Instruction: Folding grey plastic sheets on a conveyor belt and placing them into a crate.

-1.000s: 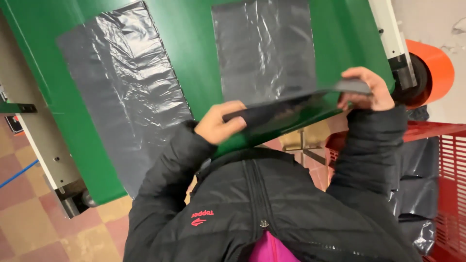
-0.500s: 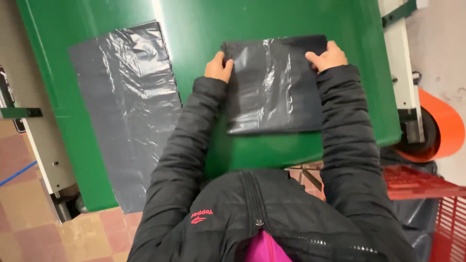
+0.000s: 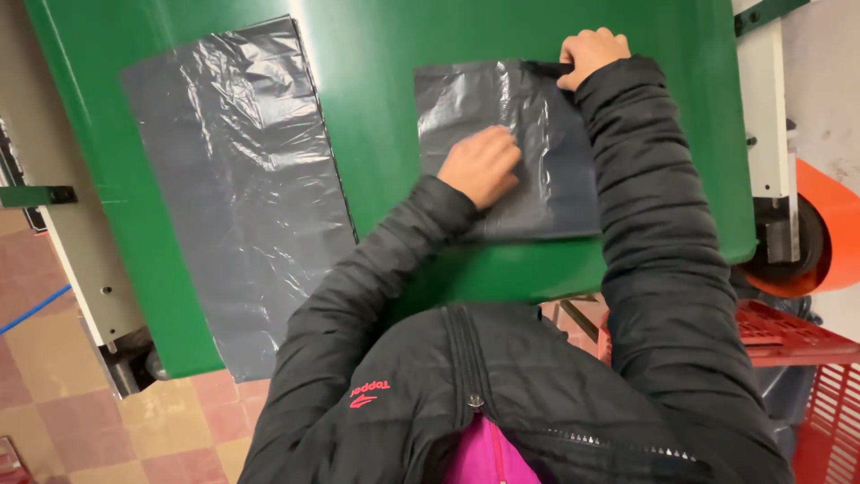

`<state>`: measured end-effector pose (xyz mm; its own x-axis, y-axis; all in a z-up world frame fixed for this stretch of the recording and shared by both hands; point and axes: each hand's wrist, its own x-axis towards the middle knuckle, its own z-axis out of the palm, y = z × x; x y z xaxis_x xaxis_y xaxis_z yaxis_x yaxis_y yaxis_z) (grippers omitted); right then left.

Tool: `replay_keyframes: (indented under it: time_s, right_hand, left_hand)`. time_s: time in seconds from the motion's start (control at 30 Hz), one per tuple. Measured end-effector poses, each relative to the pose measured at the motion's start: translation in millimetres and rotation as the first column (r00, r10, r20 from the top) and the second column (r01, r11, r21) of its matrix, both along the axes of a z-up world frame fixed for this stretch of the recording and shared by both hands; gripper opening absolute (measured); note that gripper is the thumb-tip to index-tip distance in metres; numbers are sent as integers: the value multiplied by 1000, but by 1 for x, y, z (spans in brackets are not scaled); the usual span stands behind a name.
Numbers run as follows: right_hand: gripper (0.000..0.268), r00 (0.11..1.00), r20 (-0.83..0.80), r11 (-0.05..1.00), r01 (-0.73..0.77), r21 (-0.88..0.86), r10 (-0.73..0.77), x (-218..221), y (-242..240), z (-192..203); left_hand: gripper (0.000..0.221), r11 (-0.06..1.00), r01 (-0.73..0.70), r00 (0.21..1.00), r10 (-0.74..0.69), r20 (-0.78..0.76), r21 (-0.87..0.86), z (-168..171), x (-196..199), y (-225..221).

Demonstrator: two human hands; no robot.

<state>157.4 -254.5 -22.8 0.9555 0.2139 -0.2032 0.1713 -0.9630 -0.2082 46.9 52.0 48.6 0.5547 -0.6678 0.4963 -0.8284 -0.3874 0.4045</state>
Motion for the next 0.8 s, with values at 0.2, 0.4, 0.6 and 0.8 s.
replay_keyframes:
  time_s: [0.2,0.4,0.6,0.8]
  right_hand:
    - [13,832,552,981,-67,183,-46,-114,53,75]
    - [17,762,626,978,45,206,-166,-267,85,93]
    - [19,780,582,965,108,241,-233,-306,85,52]
    - [22,772,584,954,96,284,-252,-311,76,37]
  left_hand:
    - [59,880,-232,561,-227,-796,-414,-125,-18,-7]
    - [93,276,-837,-92,-922,-376,-473,-173,-45,73]
    - [78,620,-591,259,-460,-849,-516,-198,-66,95]
    - [74,912,-399,803,298,-516,-94,4,-130,101]
